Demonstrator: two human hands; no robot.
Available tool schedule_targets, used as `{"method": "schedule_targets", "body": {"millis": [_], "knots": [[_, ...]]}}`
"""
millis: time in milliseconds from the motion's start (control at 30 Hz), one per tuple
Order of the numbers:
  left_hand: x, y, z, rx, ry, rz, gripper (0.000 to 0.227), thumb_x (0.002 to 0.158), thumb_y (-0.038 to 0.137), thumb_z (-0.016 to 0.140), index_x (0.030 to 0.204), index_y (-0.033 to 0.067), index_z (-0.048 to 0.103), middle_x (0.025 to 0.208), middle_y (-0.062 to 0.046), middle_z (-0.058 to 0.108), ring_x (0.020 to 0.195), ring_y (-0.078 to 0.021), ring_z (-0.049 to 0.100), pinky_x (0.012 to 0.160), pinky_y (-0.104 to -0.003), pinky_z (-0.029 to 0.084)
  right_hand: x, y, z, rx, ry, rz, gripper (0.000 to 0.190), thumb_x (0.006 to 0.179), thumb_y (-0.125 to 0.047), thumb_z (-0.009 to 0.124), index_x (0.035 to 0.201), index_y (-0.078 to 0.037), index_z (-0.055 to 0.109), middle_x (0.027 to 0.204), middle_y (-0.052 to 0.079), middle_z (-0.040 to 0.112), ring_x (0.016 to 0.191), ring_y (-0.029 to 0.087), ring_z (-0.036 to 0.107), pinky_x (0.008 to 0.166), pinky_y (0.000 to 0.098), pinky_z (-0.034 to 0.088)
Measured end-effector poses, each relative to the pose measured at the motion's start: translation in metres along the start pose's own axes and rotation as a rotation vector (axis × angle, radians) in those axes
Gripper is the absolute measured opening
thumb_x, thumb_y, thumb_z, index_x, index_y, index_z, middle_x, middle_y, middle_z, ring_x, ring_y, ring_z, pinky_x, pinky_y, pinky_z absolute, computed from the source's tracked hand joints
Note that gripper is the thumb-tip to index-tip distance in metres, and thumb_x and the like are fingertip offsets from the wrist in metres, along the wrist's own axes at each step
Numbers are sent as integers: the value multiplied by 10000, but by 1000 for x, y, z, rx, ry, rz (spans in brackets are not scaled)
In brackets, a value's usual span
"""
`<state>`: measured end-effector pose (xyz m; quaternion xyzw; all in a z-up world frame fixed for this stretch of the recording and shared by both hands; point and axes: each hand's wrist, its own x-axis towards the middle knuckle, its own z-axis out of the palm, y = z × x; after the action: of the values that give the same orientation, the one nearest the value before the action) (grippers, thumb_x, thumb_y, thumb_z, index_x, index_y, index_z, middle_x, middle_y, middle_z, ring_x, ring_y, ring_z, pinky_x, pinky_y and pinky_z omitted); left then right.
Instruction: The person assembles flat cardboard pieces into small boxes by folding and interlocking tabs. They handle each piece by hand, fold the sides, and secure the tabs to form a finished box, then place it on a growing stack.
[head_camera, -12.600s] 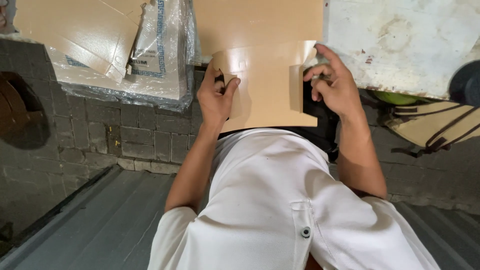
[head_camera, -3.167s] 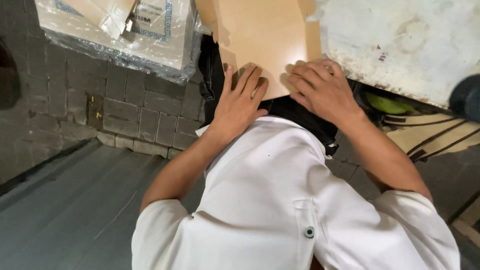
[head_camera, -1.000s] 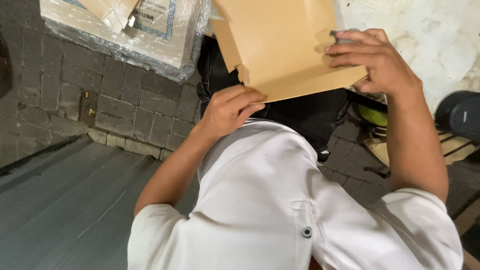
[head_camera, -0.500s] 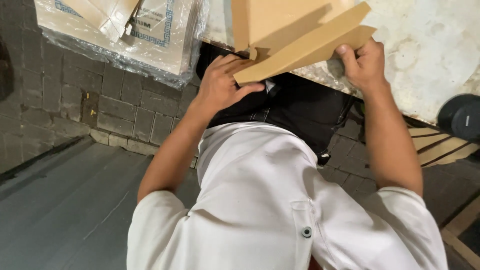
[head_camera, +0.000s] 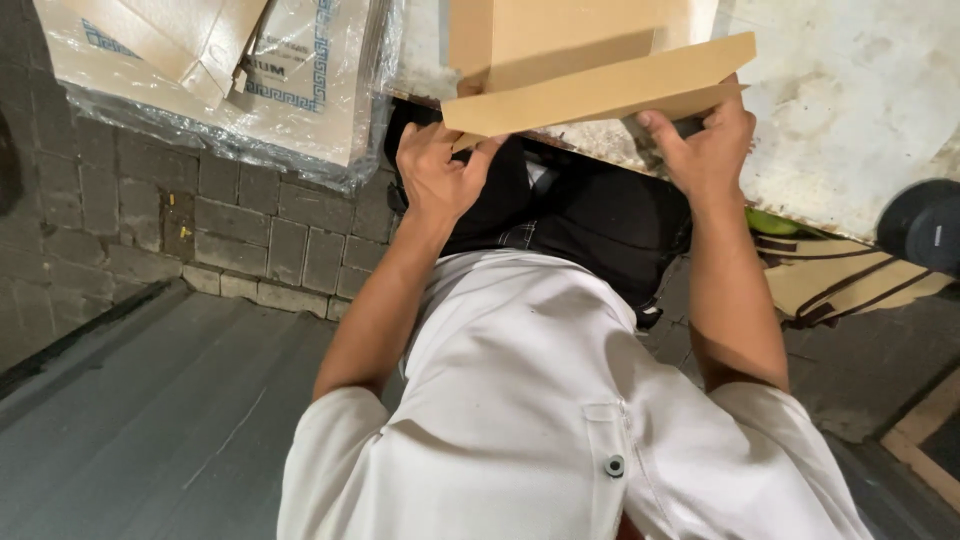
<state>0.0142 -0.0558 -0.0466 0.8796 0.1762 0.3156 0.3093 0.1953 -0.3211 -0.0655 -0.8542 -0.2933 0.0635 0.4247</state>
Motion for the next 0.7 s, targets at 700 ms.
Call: {"method": "schedule_targets", "body": {"millis": [700], "knots": [[29,-6,27,262,-121,-104,504,861,526,733,875,67,525,680,-66,564,592,-266,541,579,-407,457,20,-61,12,-193,112,30,759,898,-538,808,1275,-6,420,1026,90,347,948,249,371,744,372,389]]}}
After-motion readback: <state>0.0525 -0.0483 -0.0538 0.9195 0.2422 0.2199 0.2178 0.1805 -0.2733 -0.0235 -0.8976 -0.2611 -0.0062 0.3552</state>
